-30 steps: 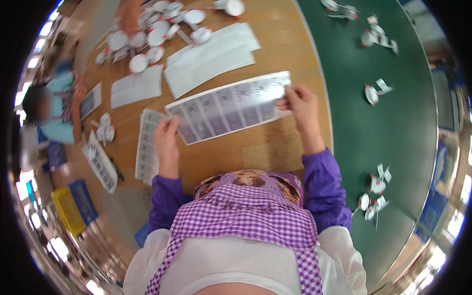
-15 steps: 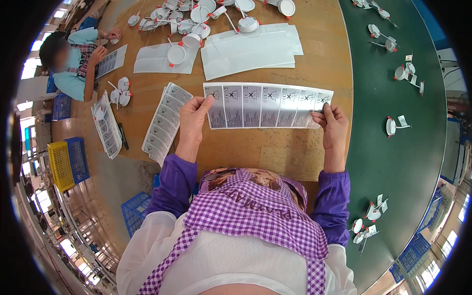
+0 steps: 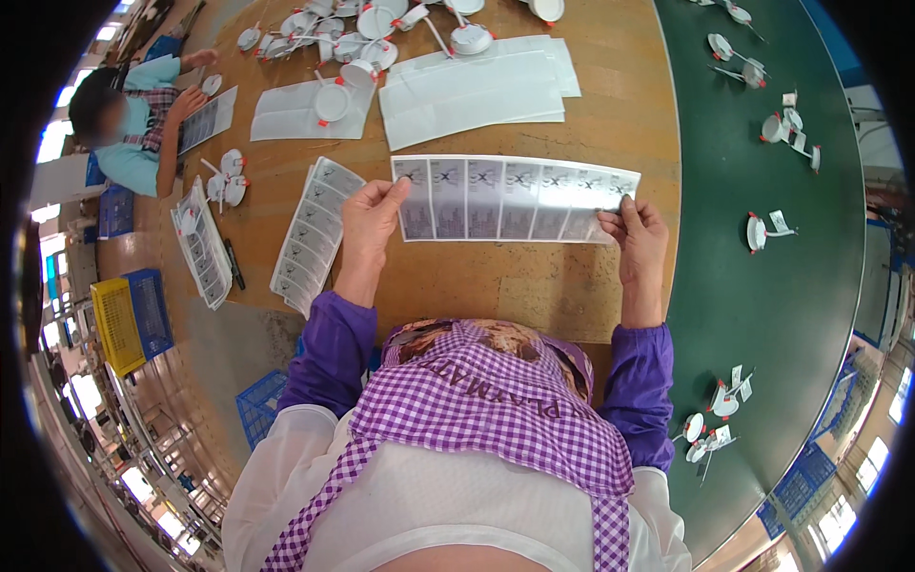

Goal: Preparing and folding adhesive labels for product packaging on an assembly line.

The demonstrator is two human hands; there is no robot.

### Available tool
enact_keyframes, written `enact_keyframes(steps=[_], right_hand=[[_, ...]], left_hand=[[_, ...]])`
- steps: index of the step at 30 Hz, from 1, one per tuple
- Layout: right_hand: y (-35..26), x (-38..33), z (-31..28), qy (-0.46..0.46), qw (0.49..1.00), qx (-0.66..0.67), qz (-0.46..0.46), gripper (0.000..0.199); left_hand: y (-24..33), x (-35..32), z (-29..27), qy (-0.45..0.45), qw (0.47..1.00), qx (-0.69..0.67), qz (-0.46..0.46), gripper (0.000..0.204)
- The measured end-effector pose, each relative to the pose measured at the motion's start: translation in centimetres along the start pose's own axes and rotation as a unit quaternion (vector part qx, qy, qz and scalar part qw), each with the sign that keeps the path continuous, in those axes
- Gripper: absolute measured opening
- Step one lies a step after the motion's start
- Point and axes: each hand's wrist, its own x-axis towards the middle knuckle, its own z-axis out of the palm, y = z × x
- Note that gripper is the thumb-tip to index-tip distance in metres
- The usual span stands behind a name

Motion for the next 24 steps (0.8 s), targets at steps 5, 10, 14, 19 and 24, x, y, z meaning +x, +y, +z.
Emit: enact_keyframes(steps=[5,10,14,19,24], right_hand=[[0.0,0.2,1.2,-0.009,1.0,-0.005,0.009,0.015],[-1.0,0.4,1.9,-0.009,1.0,0.023,0.015,0.015],[-1.6,0.8,1.8,-0.036,0.997,0.051,-0.044,0.013],[2.0,0.9,-0.2,-0.051,0.997,0.011,-0.063,0.012],[8.1,-0.1,-4.6,-0.097,0.989,-0.099,-0.042,0.01]], left_hand=[[0.2,1.0,-1.9,-0.065,0.988,-0.006,-0.143,0.021],[0.2,1.0,-0.5,-0.094,0.986,-0.069,-0.124,0.018],[-1.0,1.7,0.3,-0.084,0.992,-0.095,-0.009,0.017],[-7.4,3.0,-1.2,-0.065,0.99,0.042,0.12,0.017],[-12.1,1.1,-1.4,-0.079,0.989,0.063,0.108,0.019]])
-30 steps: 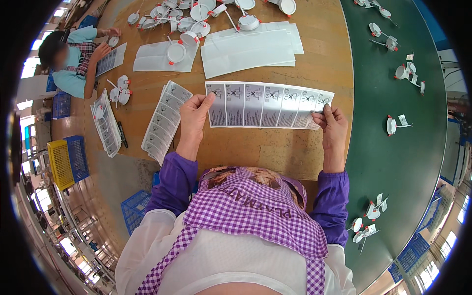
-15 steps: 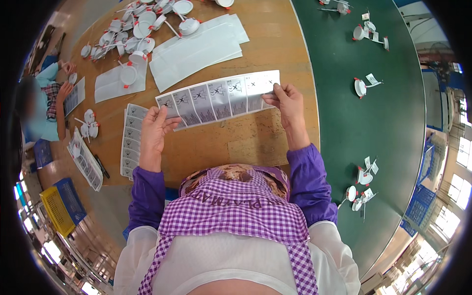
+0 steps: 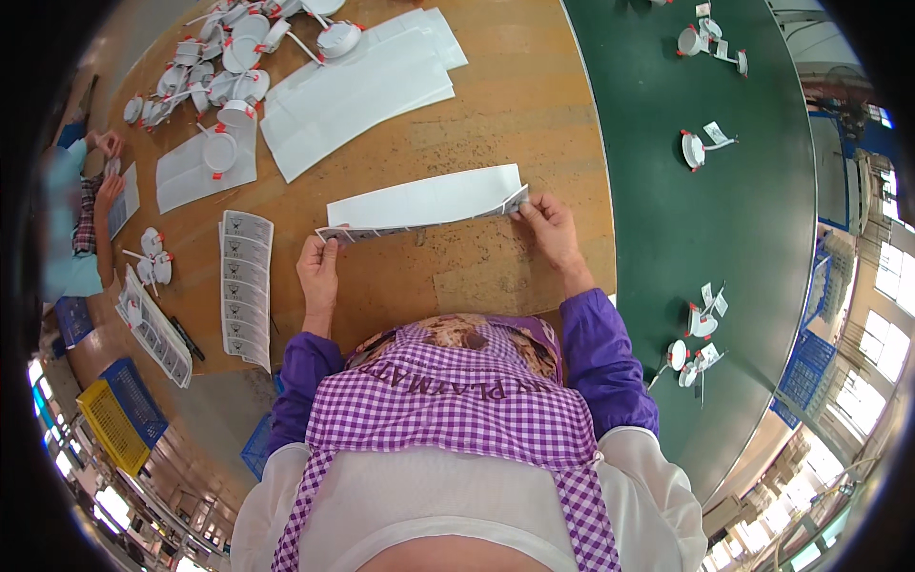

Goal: Preparing and folding adhesive labels for product packaging on an assembly line.

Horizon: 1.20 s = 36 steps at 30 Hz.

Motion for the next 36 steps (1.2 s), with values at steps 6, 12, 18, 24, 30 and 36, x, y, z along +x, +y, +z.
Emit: enact_keyframes(steps=[6,12,18,24,30,36], right_hand=[[0.1,-0.2,1.3,0.076,0.995,-0.012,0.068,0.01],[0.3,-0.7,3.3,0.202,0.974,-0.084,0.064,0.008],[-0.9,-0.2,3.4,0.229,0.951,-0.206,0.03,0.011],[-3.4,0.3,3.8,0.147,0.987,-0.011,0.064,0.009],[-6.1,1.9,4.6,0.077,0.994,0.081,-0.003,0.013],[-8.5,2.1,5.7,0.091,0.99,0.099,0.037,0.014]], left_hand=[[-2.2,0.3,0.2,0.03,0.999,0.044,0.004,0.015],[0.4,1.6,1.8,0.051,0.991,0.103,-0.074,0.02],[1.2,1.5,1.4,0.032,0.986,0.02,-0.162,0.019],[2.6,1.7,1.0,0.042,0.983,-0.04,-0.174,0.018],[4.4,2.6,0.5,0.063,0.976,-0.139,-0.153,0.015],[5.1,2.6,0.0,0.067,0.973,-0.162,-0.147,0.015]])
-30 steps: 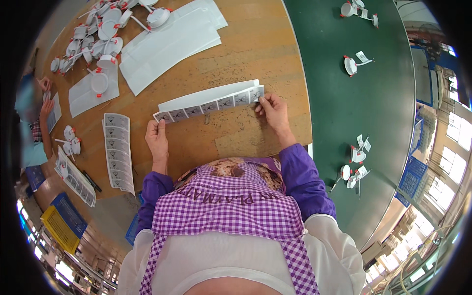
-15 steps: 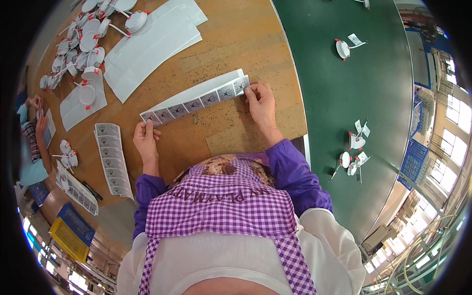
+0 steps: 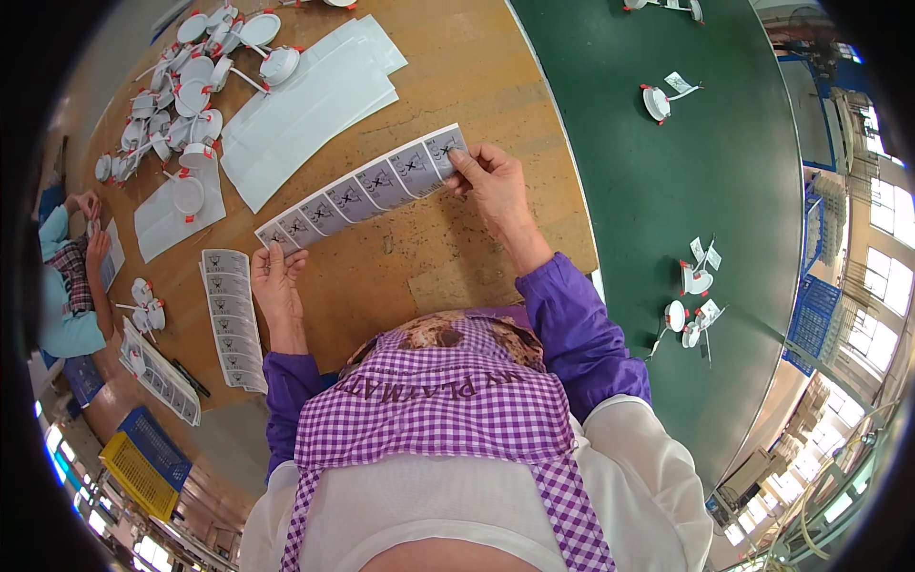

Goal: Preparing and folding adhesive labels for product packaging on an assembly line.

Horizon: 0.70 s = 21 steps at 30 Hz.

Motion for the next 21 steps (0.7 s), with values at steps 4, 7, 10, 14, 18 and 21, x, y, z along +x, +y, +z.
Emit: enact_keyframes(steps=[4,7,10,14,18,21], right_hand=[[-0.3,-0.1,-0.1,0.003,1.0,-0.011,0.0,0.015],[-0.5,-0.2,-0.2,0.003,1.0,-0.028,-0.002,0.016],[-0.8,-0.4,-0.1,0.006,0.999,-0.033,-0.003,0.017],[-1.1,-0.7,0.0,-0.001,1.0,-0.027,-0.014,0.017],[-1.0,-0.8,-0.2,-0.008,1.0,-0.024,-0.012,0.016],[-0.9,-0.8,-0.3,-0.007,1.0,-0.02,-0.018,0.016]], left_hand=[[0.4,-0.2,0.0,-0.003,1.0,0.002,-0.002,0.015],[0.5,-0.3,0.0,-0.013,1.0,-0.003,0.0,0.015],[0.6,-0.3,-0.2,-0.024,1.0,-0.004,0.005,0.015],[0.6,-0.4,-0.5,-0.026,1.0,-0.004,0.004,0.014],[0.9,-0.5,-0.3,-0.033,0.999,-0.009,0.003,0.013],[1.2,-0.6,0.0,-0.028,0.999,0.001,0.02,0.014]])
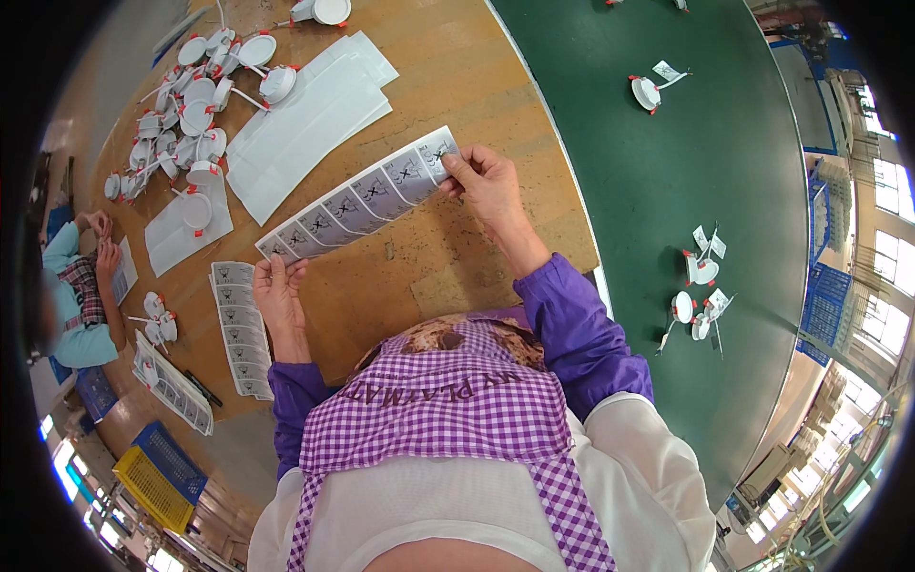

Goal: Preparing and folding adhesive labels for product packaging on an assembly line.

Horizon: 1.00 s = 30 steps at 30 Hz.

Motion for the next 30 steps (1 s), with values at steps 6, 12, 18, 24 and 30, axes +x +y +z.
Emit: enact_keyframes(steps=[6,12,18,24,30], right_hand=[[-0.1,-0.2,0.1,0.013,1.0,0.022,-0.013,0.012],[-0.3,0.0,-0.1,0.004,0.999,0.038,-0.014,0.011],[0.8,1.9,-2.8,-0.023,0.997,0.015,-0.079,0.009],[7.5,1.4,-5.2,-0.028,0.998,-0.045,-0.017,0.007],[7.9,1.2,-3.7,0.109,0.956,-0.269,-0.049,0.011]], left_hand=[[0.2,0.0,0.1,0.0,1.0,-0.002,0.009,0.014],[1.0,-0.1,0.2,-0.008,0.998,0.002,0.059,0.013],[1.5,0.9,1.2,-0.053,0.976,0.094,0.19,0.009],[-5.8,1.2,-1.3,-0.025,0.984,0.131,0.115,0.01],[-6.0,2.2,-0.6,-0.004,0.983,0.179,0.041,0.015]])
